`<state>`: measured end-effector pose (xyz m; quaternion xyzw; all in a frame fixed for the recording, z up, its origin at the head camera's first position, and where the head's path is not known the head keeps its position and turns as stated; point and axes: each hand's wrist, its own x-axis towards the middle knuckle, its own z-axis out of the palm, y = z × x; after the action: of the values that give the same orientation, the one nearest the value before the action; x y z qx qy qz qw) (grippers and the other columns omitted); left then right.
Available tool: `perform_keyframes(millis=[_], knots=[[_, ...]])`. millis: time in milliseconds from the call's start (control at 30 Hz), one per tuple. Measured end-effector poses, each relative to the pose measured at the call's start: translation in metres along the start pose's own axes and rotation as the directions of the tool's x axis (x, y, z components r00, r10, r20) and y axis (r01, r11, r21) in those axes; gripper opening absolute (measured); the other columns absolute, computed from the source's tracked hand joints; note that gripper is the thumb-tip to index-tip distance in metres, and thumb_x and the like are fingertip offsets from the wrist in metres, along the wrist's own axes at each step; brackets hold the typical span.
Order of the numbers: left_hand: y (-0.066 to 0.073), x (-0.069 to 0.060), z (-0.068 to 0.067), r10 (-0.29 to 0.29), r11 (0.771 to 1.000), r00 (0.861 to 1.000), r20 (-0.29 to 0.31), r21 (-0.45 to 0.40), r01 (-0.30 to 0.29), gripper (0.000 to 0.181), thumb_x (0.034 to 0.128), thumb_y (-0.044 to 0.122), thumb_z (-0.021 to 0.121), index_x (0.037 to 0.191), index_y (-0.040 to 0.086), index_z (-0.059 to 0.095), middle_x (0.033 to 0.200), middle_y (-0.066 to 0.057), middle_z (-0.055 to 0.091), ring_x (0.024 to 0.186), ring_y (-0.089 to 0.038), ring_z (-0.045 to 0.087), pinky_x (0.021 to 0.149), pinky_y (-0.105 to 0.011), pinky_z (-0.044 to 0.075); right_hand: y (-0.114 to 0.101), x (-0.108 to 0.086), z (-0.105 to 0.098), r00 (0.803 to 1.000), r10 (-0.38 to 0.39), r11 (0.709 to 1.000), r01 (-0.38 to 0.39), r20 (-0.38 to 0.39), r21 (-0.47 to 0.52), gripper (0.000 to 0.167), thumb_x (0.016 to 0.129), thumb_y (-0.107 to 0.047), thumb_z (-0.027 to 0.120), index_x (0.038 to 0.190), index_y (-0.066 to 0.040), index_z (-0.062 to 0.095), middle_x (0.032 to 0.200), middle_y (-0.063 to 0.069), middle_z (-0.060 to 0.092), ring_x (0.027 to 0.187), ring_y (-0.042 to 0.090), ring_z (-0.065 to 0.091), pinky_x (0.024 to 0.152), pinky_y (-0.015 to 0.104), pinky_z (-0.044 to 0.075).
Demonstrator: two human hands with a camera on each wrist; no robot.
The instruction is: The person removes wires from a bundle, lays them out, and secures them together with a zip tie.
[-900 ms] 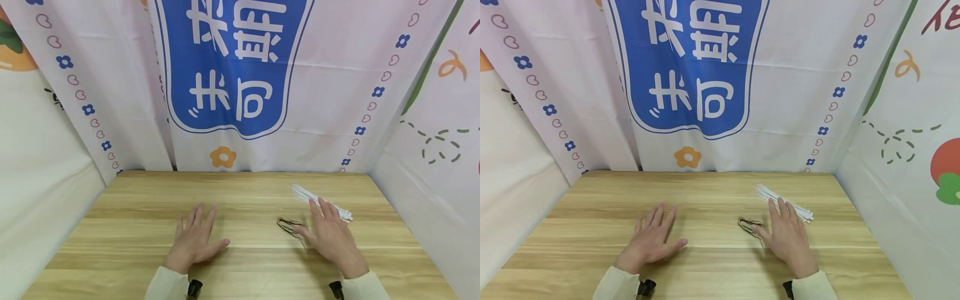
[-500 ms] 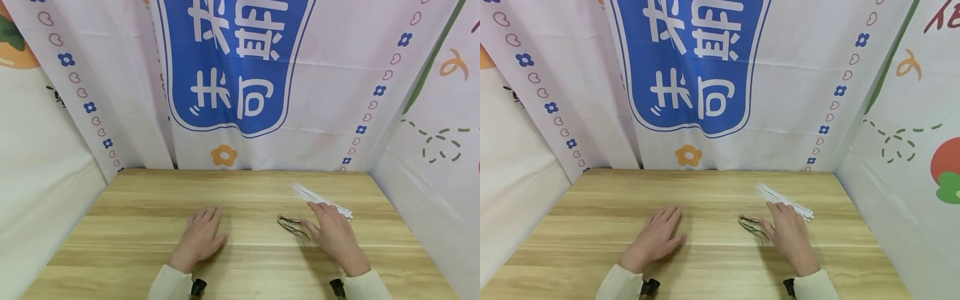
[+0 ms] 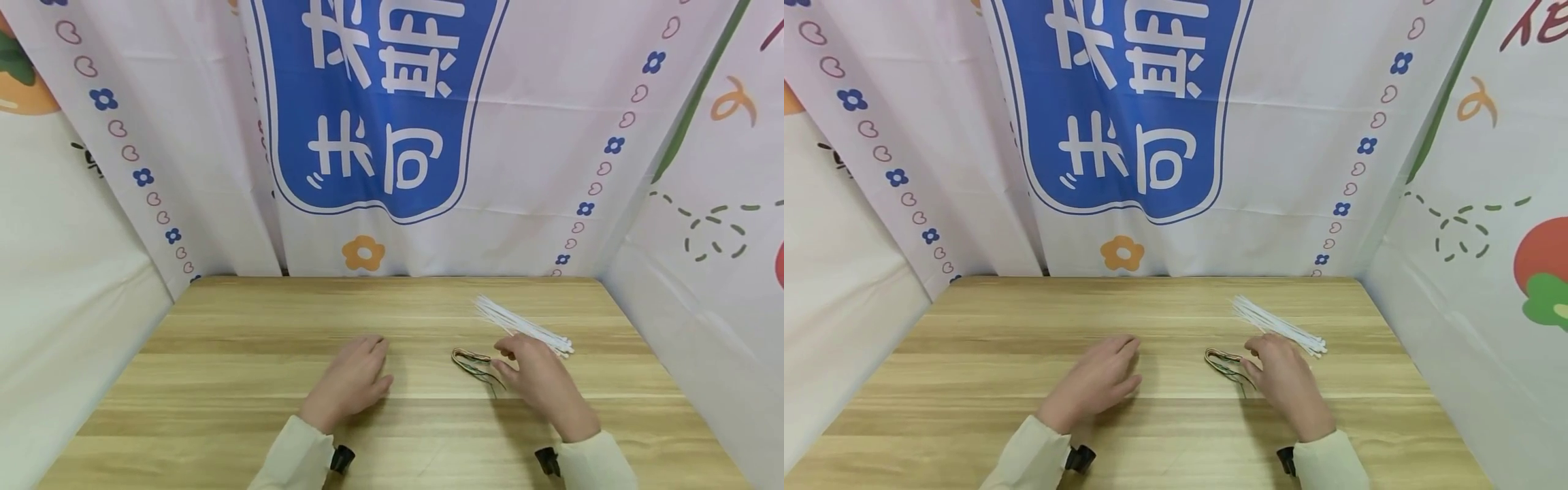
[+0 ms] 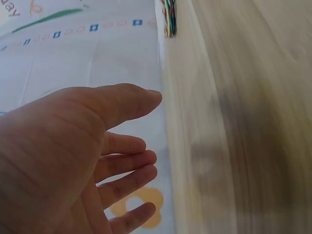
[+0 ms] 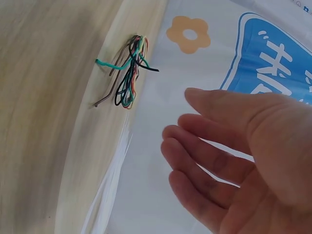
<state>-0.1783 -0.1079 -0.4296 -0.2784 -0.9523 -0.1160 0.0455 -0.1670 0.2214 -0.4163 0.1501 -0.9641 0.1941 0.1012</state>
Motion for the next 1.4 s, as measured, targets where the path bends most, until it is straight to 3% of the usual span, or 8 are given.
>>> perform_keyframes(millis=[100,467,933,1200,1400], knots=[[0.006,0.009,0.002,0.042,0.999,0.999,0.0,0.017,-0.042,0.055,0.1007,0.027,0.071,0.141,-0.009,0.058,0.144,-0.024,0.061,0.136,-0.038,0.059,0.117,-0.051,0.045,0.0,0.001,0.001,1.0,-0.013,1.0,0.013,0.011,0.005,0.017,0.089,-0.01,0.084,0.104,-0.006,0.079,0.094,0.003,0.074,0.087,0.018,0.067,0.079,0.04,0.058],[0.025,0.029,0.007,0.077,0.997,0.994,0.084,0.008,-0.077,0.057,0.102,0.027,0.069,0.148,-0.003,0.054,0.15,-0.017,0.058,0.141,-0.032,0.055,0.119,-0.047,0.044,0.003,0.002,0.003,0.996,0.021,0.999,-0.025,0.082,0.04,0.011,0.086,-0.003,0.084,0.095,-0.009,0.081,0.094,0.003,0.077,0.084,0.011,0.068,0.079,0.035,0.06],[0.062,0.074,0.018,0.215,0.97,0.965,0.153,0.081,-0.229,0.053,0.102,0.029,0.069,0.149,0.008,0.057,0.142,-0.004,0.063,0.131,-0.019,0.061,0.112,-0.033,0.05,0.014,-0.002,0.009,0.984,0.054,0.993,-0.07,0.167,0.092,0.011,0.084,0.002,0.081,0.093,-0.004,0.079,0.087,0.003,0.076,0.075,0.007,0.064,0.069,0.026,0.056],[0.073,0.1,0.034,0.193,0.98,0.959,0.206,0.012,-0.2,0.053,0.1001,0.034,0.073,0.147,0.015,0.059,0.143,0.0,0.062,0.131,-0.018,0.06,0.11,-0.037,0.051,0.014,0.001,0.014,0.973,0.091,0.989,-0.113,0.213,0.095,0.01,0.086,-0.004,0.084,0.087,-0.011,0.077,0.082,-0.003,0.07,0.072,0.007,0.06,0.068,0.027,0.053],[0.075,0.111,0.041,0.227,0.973,0.952,0.204,-0.008,-0.23,0.045,0.0945,0.033,0.078,0.136,0.019,0.066,0.122,0.004,0.064,0.111,-0.014,0.061,0.093,-0.031,0.053,0.015,0.001,0.016,0.975,0.067,0.991,-0.089,0.214,0.096,0.013,0.085,-0.003,0.084,0.084,-0.012,0.076,0.083,-0.003,0.07,0.073,0.006,0.059,0.068,0.027,0.052]])
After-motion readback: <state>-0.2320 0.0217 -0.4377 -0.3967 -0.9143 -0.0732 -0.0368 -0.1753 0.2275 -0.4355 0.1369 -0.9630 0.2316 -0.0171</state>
